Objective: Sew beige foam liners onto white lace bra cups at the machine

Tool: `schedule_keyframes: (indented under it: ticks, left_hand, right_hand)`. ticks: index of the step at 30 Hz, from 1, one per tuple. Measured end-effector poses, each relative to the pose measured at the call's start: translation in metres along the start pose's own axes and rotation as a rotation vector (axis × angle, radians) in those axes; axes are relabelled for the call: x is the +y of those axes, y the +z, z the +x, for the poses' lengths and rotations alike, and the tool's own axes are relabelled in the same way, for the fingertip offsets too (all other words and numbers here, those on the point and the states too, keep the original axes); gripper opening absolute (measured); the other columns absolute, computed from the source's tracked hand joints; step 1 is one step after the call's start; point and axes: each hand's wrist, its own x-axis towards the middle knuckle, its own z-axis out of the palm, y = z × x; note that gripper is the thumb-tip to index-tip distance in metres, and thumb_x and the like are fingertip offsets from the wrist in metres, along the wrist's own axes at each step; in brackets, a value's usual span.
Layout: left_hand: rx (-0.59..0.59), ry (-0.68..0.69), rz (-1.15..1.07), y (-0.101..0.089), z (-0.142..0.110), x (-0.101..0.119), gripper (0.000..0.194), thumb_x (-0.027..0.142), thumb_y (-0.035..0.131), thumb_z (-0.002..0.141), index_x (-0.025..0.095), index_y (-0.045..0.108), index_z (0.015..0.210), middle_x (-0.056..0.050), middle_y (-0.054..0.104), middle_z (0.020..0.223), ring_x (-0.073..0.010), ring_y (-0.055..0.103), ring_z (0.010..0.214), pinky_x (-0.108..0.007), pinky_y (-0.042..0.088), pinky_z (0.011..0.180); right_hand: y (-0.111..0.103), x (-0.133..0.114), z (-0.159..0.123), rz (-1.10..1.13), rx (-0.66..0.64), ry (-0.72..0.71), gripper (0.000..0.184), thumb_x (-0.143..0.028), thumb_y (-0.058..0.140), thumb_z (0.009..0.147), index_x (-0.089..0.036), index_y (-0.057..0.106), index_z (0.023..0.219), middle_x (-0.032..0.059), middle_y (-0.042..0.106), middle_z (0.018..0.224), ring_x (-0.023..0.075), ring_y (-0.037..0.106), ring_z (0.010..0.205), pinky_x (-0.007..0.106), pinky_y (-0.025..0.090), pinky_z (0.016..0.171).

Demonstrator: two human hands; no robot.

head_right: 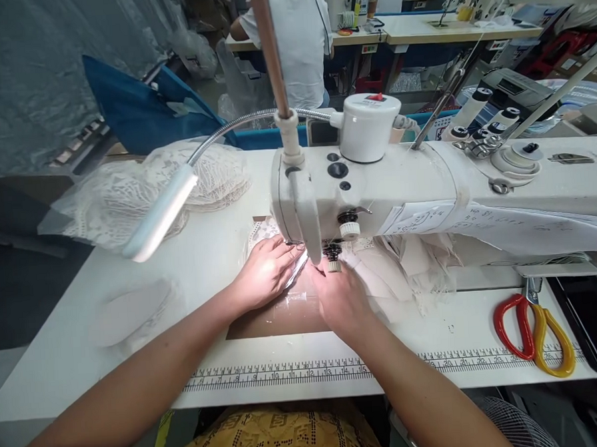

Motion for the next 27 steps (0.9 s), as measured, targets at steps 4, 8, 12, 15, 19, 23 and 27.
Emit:
schedule_keyframes:
  ticks: [4, 8, 12, 15, 19, 23, 27]
  left_hand:
    - [-0.045, -0.059, 0.049, -0.002, -0.001, 0.003, 0.042, 0.021, 0.047, 0.092, 0.017, 0.055, 0.133, -0.015, 0.053, 0.137, -0.0368, 0.041, 0.127, -0.055, 0.038, 0.099]
    - [-0.053, -0.135, 0.010, -0.009, -0.003, 0.000, 0.042, 0.017, 0.047, 0.088, 0.020, 0.058, 0.129, -0.012, 0.052, 0.139, -0.0389, 0.040, 0.129, -0.061, 0.035, 0.101]
    - [-0.190, -0.075, -0.181, -0.026, -0.019, 0.003, 0.038, 0.011, 0.052, 0.082, 0.025, 0.068, 0.114, -0.005, 0.056, 0.138, -0.0387, 0.039, 0.135, -0.066, 0.031, 0.104]
    - [-0.305, 0.161, -0.371, -0.040, -0.038, 0.016, 0.037, 0.006, 0.051, 0.081, 0.029, 0.072, 0.102, 0.001, 0.064, 0.129, -0.0306, 0.045, 0.134, -0.062, 0.029, 0.110]
    - [-0.105, 0.169, -0.472, -0.047, -0.052, 0.032, 0.036, 0.007, 0.046, 0.088, 0.021, 0.068, 0.112, -0.006, 0.065, 0.125, -0.0200, 0.056, 0.122, -0.042, 0.045, 0.107]
    - [0.003, 0.036, -0.332, -0.035, -0.044, 0.031, 0.030, 0.018, 0.047, 0.094, 0.015, 0.065, 0.118, -0.013, 0.063, 0.127, -0.0229, 0.058, 0.118, -0.042, 0.052, 0.098]
    - [-0.052, 0.103, -0.174, -0.018, -0.028, 0.028, 0.031, 0.020, 0.045, 0.095, 0.010, 0.065, 0.117, -0.016, 0.062, 0.128, -0.0269, 0.058, 0.118, -0.047, 0.049, 0.101]
  right_hand:
    - [0.000, 0.001, -0.002, 0.008, 0.017, -0.009, 0.048, 0.000, 0.039, 0.081, -0.019, 0.067, 0.116, 0.0077, 0.062, 0.090, 0.0192, 0.052, 0.075, 0.030, 0.037, 0.064]
    - [0.000, 0.000, -0.004, 0.091, 0.041, -0.019, 0.045, -0.003, 0.037, 0.086, -0.017, 0.065, 0.119, 0.0084, 0.064, 0.093, 0.0193, 0.056, 0.082, 0.029, 0.042, 0.072]
    - [-0.002, 0.004, -0.006, 0.244, 0.082, -0.061, 0.038, -0.007, 0.038, 0.088, -0.017, 0.069, 0.108, 0.0084, 0.067, 0.096, 0.0184, 0.059, 0.087, 0.028, 0.045, 0.076]
    - [-0.005, 0.008, -0.009, 0.338, 0.111, -0.096, 0.034, -0.008, 0.040, 0.087, -0.015, 0.070, 0.101, 0.0089, 0.068, 0.094, 0.0188, 0.060, 0.087, 0.029, 0.047, 0.075]
    - [-0.005, 0.012, -0.011, 0.399, 0.122, -0.107, 0.033, -0.008, 0.041, 0.085, -0.016, 0.070, 0.096, 0.0079, 0.068, 0.092, 0.0187, 0.061, 0.085, 0.029, 0.047, 0.073]
    - [-0.003, 0.012, -0.011, 0.354, 0.119, -0.126, 0.033, -0.007, 0.040, 0.084, -0.016, 0.069, 0.098, 0.0074, 0.067, 0.092, 0.0185, 0.059, 0.083, 0.029, 0.045, 0.071]
    - [-0.002, 0.007, -0.010, 0.126, 0.045, -0.101, 0.036, -0.006, 0.041, 0.085, -0.017, 0.068, 0.106, 0.0076, 0.064, 0.090, 0.0199, 0.054, 0.081, 0.030, 0.041, 0.070]
